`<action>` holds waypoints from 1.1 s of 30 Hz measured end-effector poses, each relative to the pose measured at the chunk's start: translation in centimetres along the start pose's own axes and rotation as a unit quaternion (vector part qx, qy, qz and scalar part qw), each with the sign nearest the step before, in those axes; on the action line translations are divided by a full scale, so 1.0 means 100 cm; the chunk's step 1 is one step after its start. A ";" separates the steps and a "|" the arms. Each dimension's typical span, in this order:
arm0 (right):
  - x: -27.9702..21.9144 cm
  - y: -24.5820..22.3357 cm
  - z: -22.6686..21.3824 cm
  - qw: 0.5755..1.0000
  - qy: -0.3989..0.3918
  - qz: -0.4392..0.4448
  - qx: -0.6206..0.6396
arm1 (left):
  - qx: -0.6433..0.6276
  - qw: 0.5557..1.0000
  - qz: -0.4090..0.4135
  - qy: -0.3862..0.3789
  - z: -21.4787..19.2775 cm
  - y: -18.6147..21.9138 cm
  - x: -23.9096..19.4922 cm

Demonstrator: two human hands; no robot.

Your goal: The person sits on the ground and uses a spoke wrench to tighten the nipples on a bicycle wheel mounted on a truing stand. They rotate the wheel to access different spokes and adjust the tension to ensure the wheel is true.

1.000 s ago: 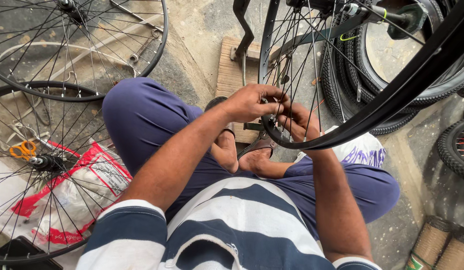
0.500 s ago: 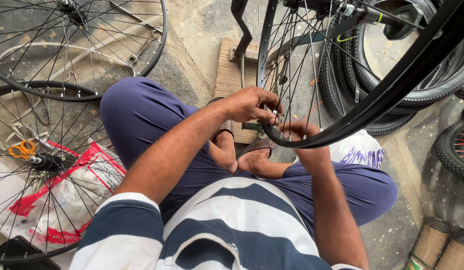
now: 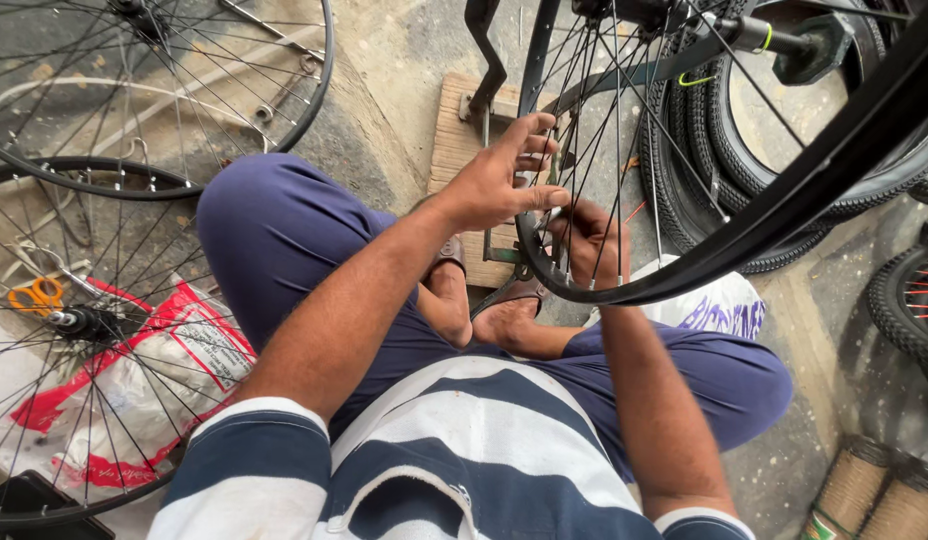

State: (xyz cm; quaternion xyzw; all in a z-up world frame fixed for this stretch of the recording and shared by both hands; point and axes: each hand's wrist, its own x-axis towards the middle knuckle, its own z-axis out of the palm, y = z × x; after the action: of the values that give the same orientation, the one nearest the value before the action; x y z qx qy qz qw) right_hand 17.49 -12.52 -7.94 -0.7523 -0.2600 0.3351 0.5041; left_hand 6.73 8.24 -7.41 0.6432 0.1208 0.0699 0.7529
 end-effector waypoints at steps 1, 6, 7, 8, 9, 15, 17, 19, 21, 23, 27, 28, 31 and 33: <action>-0.006 0.002 0.004 0.998 0.058 -0.019 0.019 | 0.008 1.000 -0.008 0.007 0.003 -0.003 0.001; -0.008 -0.026 -0.008 0.996 -0.054 -0.019 0.063 | 0.043 0.999 -0.022 0.020 0.003 -0.011 0.005; -0.009 -0.029 -0.011 0.994 -0.097 -0.001 0.048 | 0.046 0.999 -0.022 0.017 0.003 -0.012 0.005; -0.009 -0.030 -0.011 0.994 -0.098 0.006 0.056 | 0.050 0.998 -0.022 0.015 0.001 -0.013 0.006; -0.005 -0.031 -0.009 0.993 -0.101 0.010 0.064 | 0.054 0.998 -0.021 0.015 0.000 -0.014 0.006; 0.000 -0.035 0.007 0.995 -0.071 0.037 0.056 | 0.051 0.998 -0.015 0.019 0.003 -0.013 0.003; -0.004 -0.042 0.007 0.997 -0.055 0.023 -0.039 | 0.055 0.998 -0.019 0.017 0.001 -0.014 0.005; -0.006 -0.052 0.002 0.976 -0.043 -0.016 -0.215 | 0.058 0.998 -0.024 0.016 0.002 -0.014 0.006; -0.005 -0.057 -0.003 0.988 -0.103 0.021 -0.111 | 0.061 0.998 -0.031 0.018 0.001 -0.014 0.006; -0.002 -0.061 -0.009 0.985 -0.159 0.057 -0.021 | 0.042 0.999 -0.029 0.014 0.002 -0.014 0.006; 0.009 -0.056 -0.008 0.980 -0.185 0.068 0.002 | 0.057 0.998 -0.009 0.014 0.003 -0.018 0.006; 0.009 -0.055 -0.004 0.983 -0.171 0.057 -0.025 | 0.058 0.998 -0.014 0.016 0.005 -0.018 0.006; 0.004 -0.062 0.011 0.986 -0.087 0.025 -0.143 | 0.060 0.998 -0.023 0.020 0.003 -0.017 0.006; 0.005 -0.073 0.019 0.976 -0.057 0.020 -0.211 | 0.053 0.998 -0.025 0.017 0.002 -0.016 0.006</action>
State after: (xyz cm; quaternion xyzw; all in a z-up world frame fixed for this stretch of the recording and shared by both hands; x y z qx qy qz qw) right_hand 15.91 -8.47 -1.81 -0.8263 -0.3387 0.3251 0.3113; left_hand 7.30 7.98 -9.07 0.6781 0.1530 0.0550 0.7168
